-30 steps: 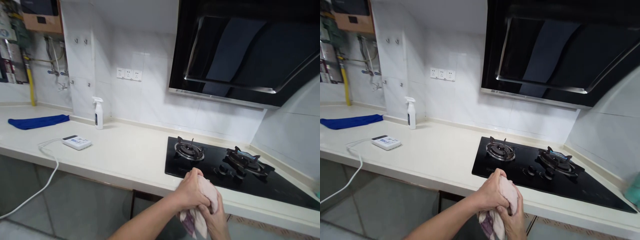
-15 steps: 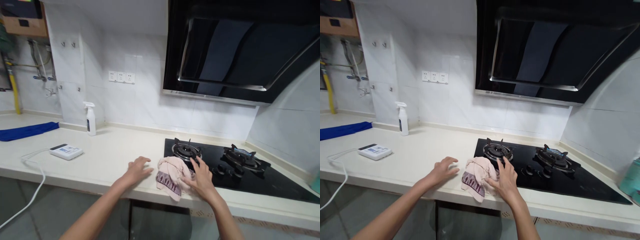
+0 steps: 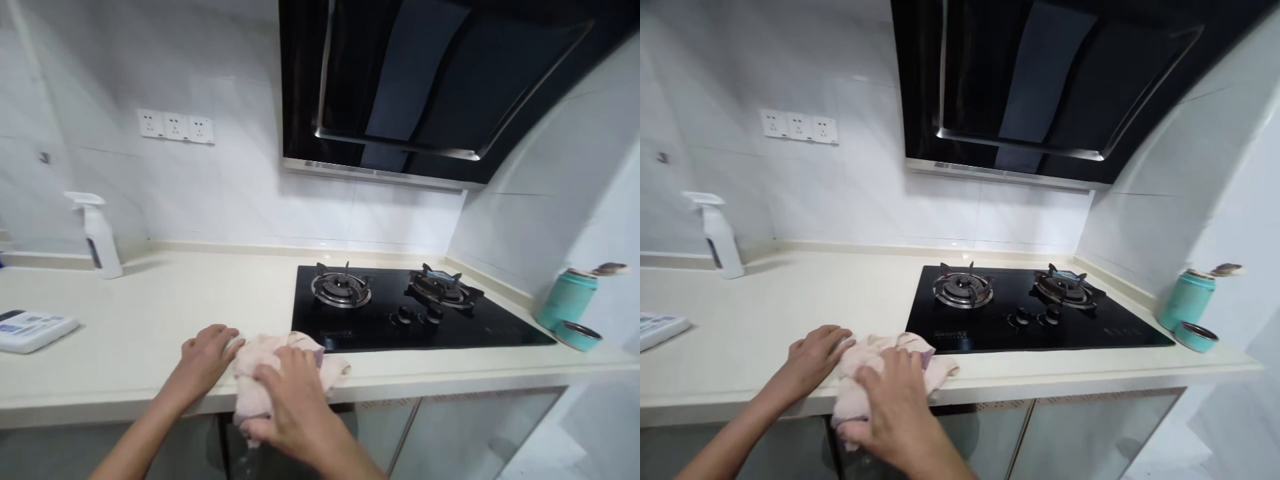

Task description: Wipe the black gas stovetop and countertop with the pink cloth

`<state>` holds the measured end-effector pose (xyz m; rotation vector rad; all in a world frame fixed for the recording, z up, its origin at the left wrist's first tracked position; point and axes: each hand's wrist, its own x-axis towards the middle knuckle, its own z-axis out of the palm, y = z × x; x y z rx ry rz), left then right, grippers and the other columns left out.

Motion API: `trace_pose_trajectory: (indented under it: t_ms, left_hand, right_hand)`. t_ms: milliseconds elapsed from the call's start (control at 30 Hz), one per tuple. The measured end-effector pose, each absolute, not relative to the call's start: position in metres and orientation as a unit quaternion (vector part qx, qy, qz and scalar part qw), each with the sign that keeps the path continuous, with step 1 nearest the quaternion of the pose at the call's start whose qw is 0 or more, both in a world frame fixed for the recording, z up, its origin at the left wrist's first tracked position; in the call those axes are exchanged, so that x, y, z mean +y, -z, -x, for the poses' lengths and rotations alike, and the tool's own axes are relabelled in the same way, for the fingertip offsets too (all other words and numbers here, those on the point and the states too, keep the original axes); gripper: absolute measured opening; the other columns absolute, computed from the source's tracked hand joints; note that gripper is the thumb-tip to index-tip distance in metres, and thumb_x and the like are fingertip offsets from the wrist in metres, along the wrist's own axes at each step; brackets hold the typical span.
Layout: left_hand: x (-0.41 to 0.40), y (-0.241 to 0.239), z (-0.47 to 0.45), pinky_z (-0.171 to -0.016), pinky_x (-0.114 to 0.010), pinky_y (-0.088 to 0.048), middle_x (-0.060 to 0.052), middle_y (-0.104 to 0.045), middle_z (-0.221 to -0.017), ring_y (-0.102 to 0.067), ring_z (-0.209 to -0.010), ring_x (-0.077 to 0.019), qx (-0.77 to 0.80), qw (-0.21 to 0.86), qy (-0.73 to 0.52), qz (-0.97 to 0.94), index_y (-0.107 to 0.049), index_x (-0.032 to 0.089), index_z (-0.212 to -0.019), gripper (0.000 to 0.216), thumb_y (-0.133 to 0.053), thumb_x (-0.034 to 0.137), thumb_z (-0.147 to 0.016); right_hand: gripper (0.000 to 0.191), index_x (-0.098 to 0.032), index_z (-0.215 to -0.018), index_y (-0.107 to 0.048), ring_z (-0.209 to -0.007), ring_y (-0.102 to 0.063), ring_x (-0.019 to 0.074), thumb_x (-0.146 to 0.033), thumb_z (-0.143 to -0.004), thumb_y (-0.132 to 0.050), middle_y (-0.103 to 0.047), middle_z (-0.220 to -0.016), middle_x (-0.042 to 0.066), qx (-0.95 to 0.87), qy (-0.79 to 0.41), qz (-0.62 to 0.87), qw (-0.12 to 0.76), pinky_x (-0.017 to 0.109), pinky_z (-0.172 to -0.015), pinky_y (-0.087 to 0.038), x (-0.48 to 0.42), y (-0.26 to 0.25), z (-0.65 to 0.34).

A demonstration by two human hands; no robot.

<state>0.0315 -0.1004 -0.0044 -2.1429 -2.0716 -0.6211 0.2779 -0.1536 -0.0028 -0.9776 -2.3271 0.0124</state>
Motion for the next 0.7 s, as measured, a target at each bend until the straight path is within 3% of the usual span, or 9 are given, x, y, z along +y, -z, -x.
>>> trace_pose_trajectory:
  t_ms: [133, 233, 367, 467, 600, 700]
  left_hand:
    - [-0.095, 0.005, -0.017, -0.104, -0.050, -0.042, -0.007, -0.067, -0.137, -0.055, -0.131, -0.0314, -0.652, 0.032, 0.219, 0.725, -0.068, 0.031, -0.126, 0.045, -0.040, 0.041, -0.093]
    - [-0.091, 0.003, -0.015, -0.103, -0.049, -0.043, -0.005, -0.069, -0.136, -0.057, -0.130, -0.0310, -0.666, 0.024, 0.208, 0.716, -0.069, 0.031, -0.122, 0.047, -0.033, 0.045, -0.095]
    - [-0.089, 0.001, -0.020, -0.102, -0.052, -0.046, -0.009, -0.068, -0.136, -0.059, -0.130, -0.0341, -0.687, 0.036, 0.181, 0.703, -0.071, 0.028, -0.120, 0.055, -0.030, 0.055, -0.095]
    - [-0.088, 0.003, -0.020, -0.102, -0.054, -0.047, -0.009, -0.068, -0.137, -0.060, -0.129, -0.0358, -0.680, 0.048, 0.186, 0.707, -0.071, 0.029, -0.120, 0.055, -0.033, 0.058, -0.094]
    - [-0.087, 0.006, -0.019, -0.103, -0.056, -0.046, -0.010, -0.067, -0.138, -0.059, -0.131, -0.0376, -0.676, 0.048, 0.190, 0.710, -0.071, 0.028, -0.122, 0.056, -0.034, 0.059, -0.094]
    - [-0.088, 0.009, -0.020, -0.105, -0.057, -0.044, -0.012, -0.064, -0.141, -0.056, -0.133, -0.0373, -0.677, 0.039, 0.190, 0.710, -0.069, 0.027, -0.124, 0.057, -0.032, 0.059, -0.094]
  right_hand:
    - [0.078, -0.034, -0.141, -0.048, -0.108, -0.053, 0.0306, -0.067, -0.077, -0.078, -0.055, -0.130, 0.010, -0.907, 0.076, 0.305, 0.279, 0.052, -0.095, -0.047, -0.154, 0.004, -0.254]
    - [0.077, -0.037, -0.146, -0.043, -0.106, -0.054, 0.0279, -0.060, -0.081, -0.077, -0.057, -0.130, 0.007, -0.911, 0.095, 0.296, 0.271, 0.046, -0.091, -0.048, -0.144, 0.002, -0.265]
    - [0.071, -0.037, -0.137, -0.054, -0.104, -0.055, 0.0257, -0.061, -0.075, -0.082, -0.061, -0.122, 0.004, -0.892, 0.033, 0.348, 0.286, 0.041, -0.088, -0.046, -0.132, 0.004, -0.325]
    - [0.062, -0.034, -0.129, -0.062, -0.103, -0.056, 0.0250, -0.049, -0.074, -0.083, -0.064, -0.117, 0.003, -0.862, 0.007, 0.401, 0.310, 0.040, -0.090, -0.044, -0.129, 0.012, -0.386]
    - [0.039, -0.027, -0.118, -0.069, -0.103, -0.060, 0.0259, -0.033, -0.079, -0.070, -0.068, -0.114, 0.007, -0.804, 0.040, 0.482, 0.346, 0.041, -0.093, -0.044, -0.131, 0.024, -0.474]
    - [0.033, -0.025, -0.113, -0.070, -0.101, -0.064, 0.0278, -0.039, -0.085, -0.061, -0.071, -0.111, 0.008, -0.750, 0.054, 0.568, 0.336, 0.042, -0.091, -0.046, -0.141, 0.024, -0.538]
